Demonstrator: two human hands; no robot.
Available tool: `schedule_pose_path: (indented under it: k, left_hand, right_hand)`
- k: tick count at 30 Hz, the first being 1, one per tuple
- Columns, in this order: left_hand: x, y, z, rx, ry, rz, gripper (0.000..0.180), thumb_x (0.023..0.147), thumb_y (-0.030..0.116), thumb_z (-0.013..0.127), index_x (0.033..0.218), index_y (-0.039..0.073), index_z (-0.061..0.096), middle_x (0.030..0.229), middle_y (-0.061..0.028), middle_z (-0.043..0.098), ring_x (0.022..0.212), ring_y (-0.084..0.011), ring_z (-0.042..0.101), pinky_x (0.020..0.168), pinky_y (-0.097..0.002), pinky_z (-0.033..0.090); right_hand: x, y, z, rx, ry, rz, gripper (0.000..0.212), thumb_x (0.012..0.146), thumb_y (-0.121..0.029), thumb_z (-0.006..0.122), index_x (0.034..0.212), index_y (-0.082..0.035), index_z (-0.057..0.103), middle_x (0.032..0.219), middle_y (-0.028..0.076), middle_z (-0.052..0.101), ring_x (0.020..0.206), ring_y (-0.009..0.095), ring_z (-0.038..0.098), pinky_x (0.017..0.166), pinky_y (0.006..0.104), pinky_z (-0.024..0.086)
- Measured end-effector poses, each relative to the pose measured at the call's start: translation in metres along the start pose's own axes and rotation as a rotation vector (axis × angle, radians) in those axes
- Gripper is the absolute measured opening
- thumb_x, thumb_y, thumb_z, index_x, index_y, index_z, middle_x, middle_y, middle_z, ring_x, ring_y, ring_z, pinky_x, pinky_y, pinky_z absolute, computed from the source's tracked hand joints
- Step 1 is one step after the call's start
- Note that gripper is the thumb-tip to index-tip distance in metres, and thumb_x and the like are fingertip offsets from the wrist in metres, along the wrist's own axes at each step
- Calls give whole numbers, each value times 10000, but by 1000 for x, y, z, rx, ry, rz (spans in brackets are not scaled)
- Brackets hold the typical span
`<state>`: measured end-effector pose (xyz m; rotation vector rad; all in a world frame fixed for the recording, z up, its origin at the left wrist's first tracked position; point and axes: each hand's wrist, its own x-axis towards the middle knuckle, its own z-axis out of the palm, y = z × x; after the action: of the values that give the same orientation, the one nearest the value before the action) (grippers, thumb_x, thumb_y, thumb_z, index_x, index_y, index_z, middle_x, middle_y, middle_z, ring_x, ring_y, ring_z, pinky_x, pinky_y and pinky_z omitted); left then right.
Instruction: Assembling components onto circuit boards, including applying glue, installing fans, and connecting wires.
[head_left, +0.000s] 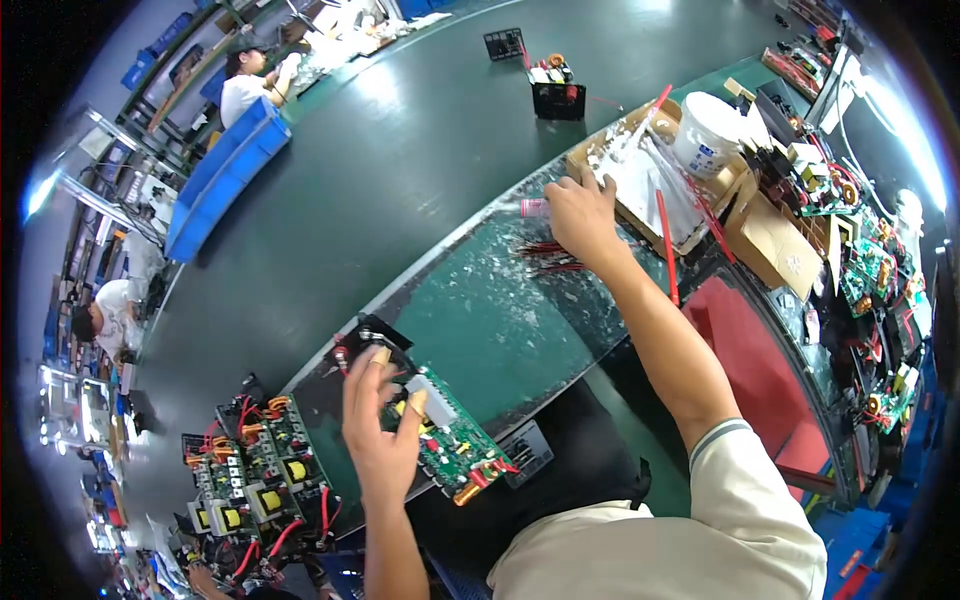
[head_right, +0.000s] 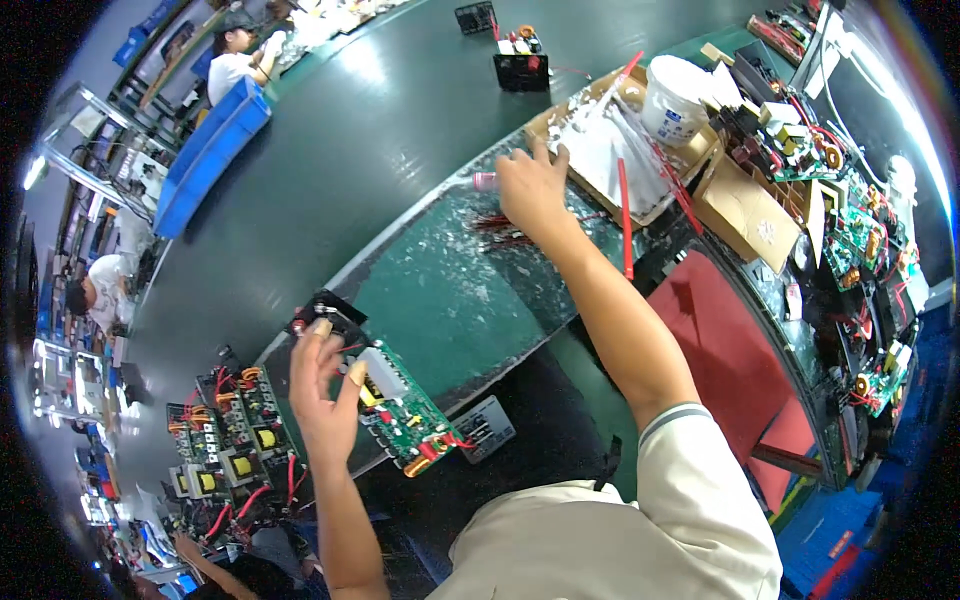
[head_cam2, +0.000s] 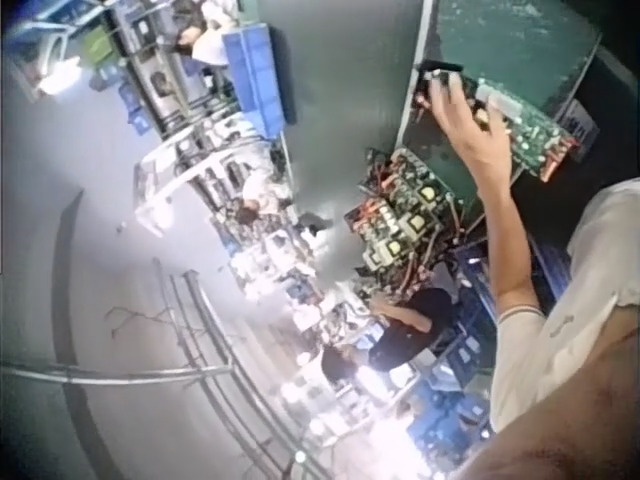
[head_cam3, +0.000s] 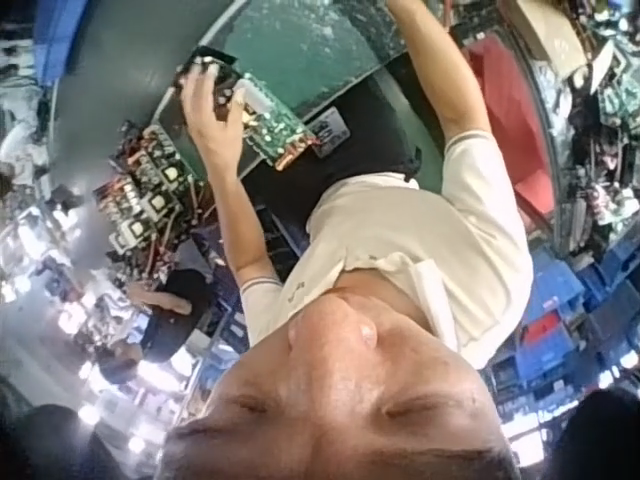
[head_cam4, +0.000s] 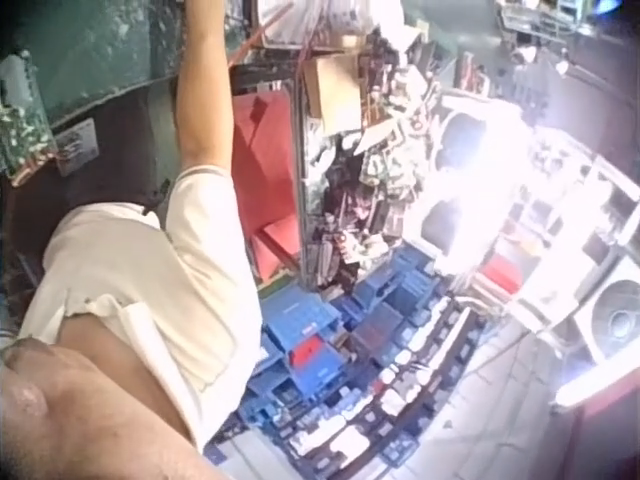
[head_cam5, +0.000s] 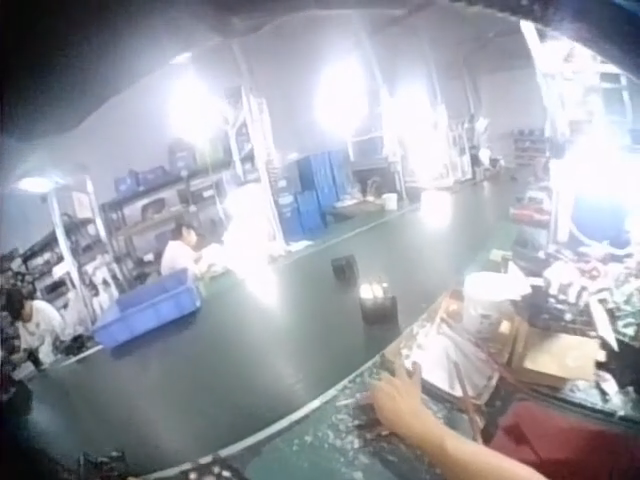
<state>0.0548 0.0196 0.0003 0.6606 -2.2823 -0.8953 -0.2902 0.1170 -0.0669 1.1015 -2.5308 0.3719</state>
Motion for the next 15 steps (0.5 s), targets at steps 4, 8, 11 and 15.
schedule_pose_path:
  k: [4, 8, 11, 15]
  left_hand:
    - [15, 4, 13, -860, 49, -373, 837, 851, -10, 723, 1534, 28, 240, 1360, -222, 542, 975, -180, 630, 865, -307, 525]
    - [27, 15, 28, -1093, 159, -411, 823, 883, 35, 728, 1534, 27, 224, 1273, -210, 605, 928, -150, 620, 802, -273, 510]
    - [21, 9, 19, -1160, 225, -437, 816, 894, 29, 714, 1537, 36, 212, 1206, -198, 636, 926, -131, 614, 766, -252, 497]
    - [18, 12, 28, -1118, 253, -466, 731, 915, 22, 675, 1514, 20, 256, 1246, -207, 615, 911, -141, 607, 785, -261, 505]
  right_hand:
    - [-34, -80, -54, 884, -2, -68, 294, 801, -73, 689, 1095, -72, 676, 1038, 140, 618, 1042, 346, 602, 880, 428, 493]
    - [-83, -123, -91, 1112, -91, -399, 528, 757, 7, 761, 1258, -81, 621, 1138, 147, 535, 1009, 320, 608, 852, 378, 520]
    - [-104, -155, -80, 1646, 57, 128, 730, 734, 48, 807, 1391, -63, 509, 1248, 101, 525, 1053, 227, 612, 889, 354, 524]
    - [-120, -166, -46, 2623, -580, 595, 531, 958, -222, 679, 1401, -7, 479, 1118, 87, 615, 994, 173, 620, 837, 308, 519]
